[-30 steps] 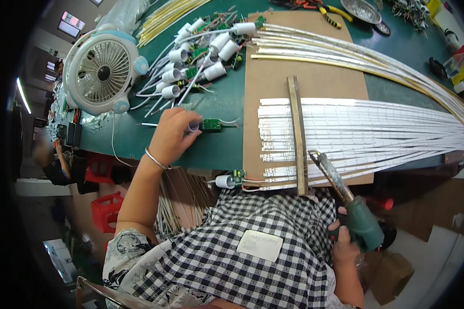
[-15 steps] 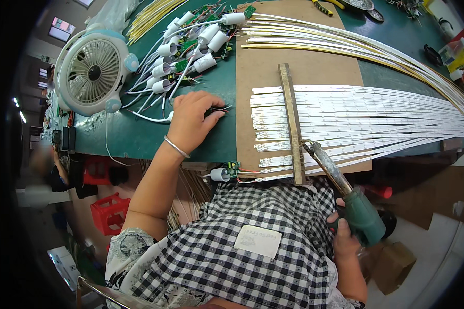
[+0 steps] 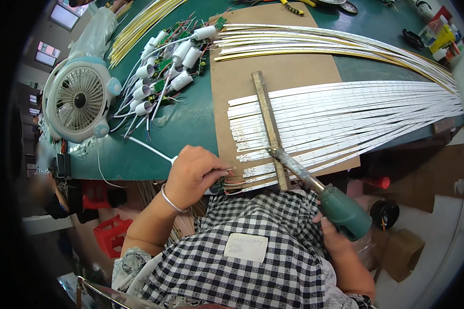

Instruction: The person solders wires onto LED light strips using a soldering gun, working on a cardboard sheet.

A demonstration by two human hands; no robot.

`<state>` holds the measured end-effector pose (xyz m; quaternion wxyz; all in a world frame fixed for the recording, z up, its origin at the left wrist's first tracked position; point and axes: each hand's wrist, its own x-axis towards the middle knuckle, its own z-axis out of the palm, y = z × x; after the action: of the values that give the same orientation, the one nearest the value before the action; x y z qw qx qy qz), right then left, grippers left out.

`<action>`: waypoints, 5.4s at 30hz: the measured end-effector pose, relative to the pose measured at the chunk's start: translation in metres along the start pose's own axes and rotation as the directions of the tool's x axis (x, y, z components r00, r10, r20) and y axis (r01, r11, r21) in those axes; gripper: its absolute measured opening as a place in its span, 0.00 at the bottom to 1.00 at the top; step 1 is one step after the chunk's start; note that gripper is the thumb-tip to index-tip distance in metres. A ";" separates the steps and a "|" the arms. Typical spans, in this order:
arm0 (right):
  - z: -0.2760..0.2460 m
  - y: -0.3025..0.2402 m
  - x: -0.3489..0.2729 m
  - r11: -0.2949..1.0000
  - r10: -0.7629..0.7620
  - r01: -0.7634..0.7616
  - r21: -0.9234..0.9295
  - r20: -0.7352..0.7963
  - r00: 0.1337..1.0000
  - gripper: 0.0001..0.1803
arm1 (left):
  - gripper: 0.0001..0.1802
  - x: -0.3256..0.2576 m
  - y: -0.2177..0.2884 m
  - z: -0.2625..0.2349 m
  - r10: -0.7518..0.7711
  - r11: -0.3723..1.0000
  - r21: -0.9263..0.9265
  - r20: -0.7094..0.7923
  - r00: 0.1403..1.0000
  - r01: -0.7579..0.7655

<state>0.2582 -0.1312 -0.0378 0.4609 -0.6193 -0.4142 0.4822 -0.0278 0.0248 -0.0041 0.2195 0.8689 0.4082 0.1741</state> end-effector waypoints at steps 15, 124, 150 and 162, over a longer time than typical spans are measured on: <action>-0.003 0.012 -0.004 0.993 -0.115 0.114 0.017 0.057 0.992 0.25 | 0.05 0.000 0.019 0.012 -0.058 0.992 0.110 -0.075 0.995 0.066; -0.013 0.002 -0.008 0.718 -0.260 0.371 -0.589 0.269 0.928 0.09 | 0.07 0.001 0.035 0.040 -0.158 0.968 0.162 -0.200 0.967 0.192; -0.020 0.014 -0.010 0.615 -0.348 0.445 -0.650 0.283 0.894 0.13 | 0.07 -0.001 0.032 0.032 -0.137 0.986 0.071 -0.181 0.974 0.152; -0.016 0.013 -0.015 0.921 -0.034 0.087 -0.379 0.145 0.989 0.10 | 0.07 0.007 0.026 0.027 -0.141 0.983 0.109 -0.075 0.987 0.148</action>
<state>0.2715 -0.1511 -0.0454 0.3162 -0.6504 -0.5498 0.4181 0.0063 0.0089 -0.0124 0.1675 0.8417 0.4867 0.1630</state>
